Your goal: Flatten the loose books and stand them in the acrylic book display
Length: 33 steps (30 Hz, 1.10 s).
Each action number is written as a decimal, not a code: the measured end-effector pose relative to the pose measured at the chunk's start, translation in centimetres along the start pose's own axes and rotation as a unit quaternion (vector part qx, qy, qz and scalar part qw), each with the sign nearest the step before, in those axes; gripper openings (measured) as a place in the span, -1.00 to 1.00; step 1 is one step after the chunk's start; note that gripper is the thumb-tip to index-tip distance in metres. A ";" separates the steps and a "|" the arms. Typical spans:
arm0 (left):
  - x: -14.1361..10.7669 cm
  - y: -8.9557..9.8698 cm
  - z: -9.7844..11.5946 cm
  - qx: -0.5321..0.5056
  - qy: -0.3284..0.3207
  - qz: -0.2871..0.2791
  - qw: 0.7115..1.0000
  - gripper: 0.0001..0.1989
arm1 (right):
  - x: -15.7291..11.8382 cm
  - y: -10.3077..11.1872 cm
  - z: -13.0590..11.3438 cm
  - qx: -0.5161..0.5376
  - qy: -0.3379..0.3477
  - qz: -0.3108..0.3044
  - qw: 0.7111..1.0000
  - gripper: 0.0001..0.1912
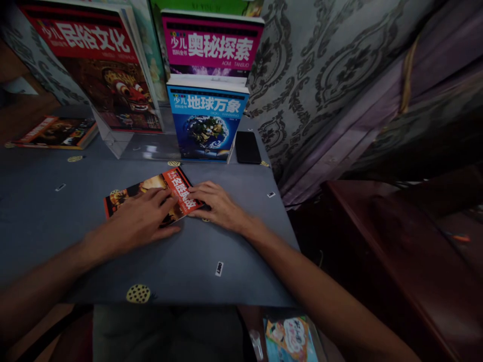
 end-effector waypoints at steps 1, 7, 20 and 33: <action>0.0 0.0 0.1 -0.002 0.000 -0.004 1.000 -0.52 | 0.0 0.0 0.1 -0.001 0.000 -0.001 1.000 -0.56; 0.1 0.3 0.5 0.012 0.003 -0.012 1.000 -0.67 | 0.1 0.1 -0.2 -0.007 0.010 0.005 1.000 -0.55; 0.3 1.2 0.5 0.009 -0.016 -0.017 1.000 -0.75 | 0.4 1.5 0.2 0.022 -0.078 0.036 0.996 -0.56; 0.2 1.2 0.7 0.021 -0.030 0.003 0.999 -0.74 | 0.4 1.2 0.2 0.023 -0.069 0.025 0.997 -0.58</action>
Point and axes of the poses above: each hand's wrist, its own x-axis towards the middle knuckle, its own y-axis out of the back of the hand, z = x × y, the point moved 10 cm from there along x, towards the middle knuckle, and after that the axes turned 6 degrees about z, right-handed, at the moved point
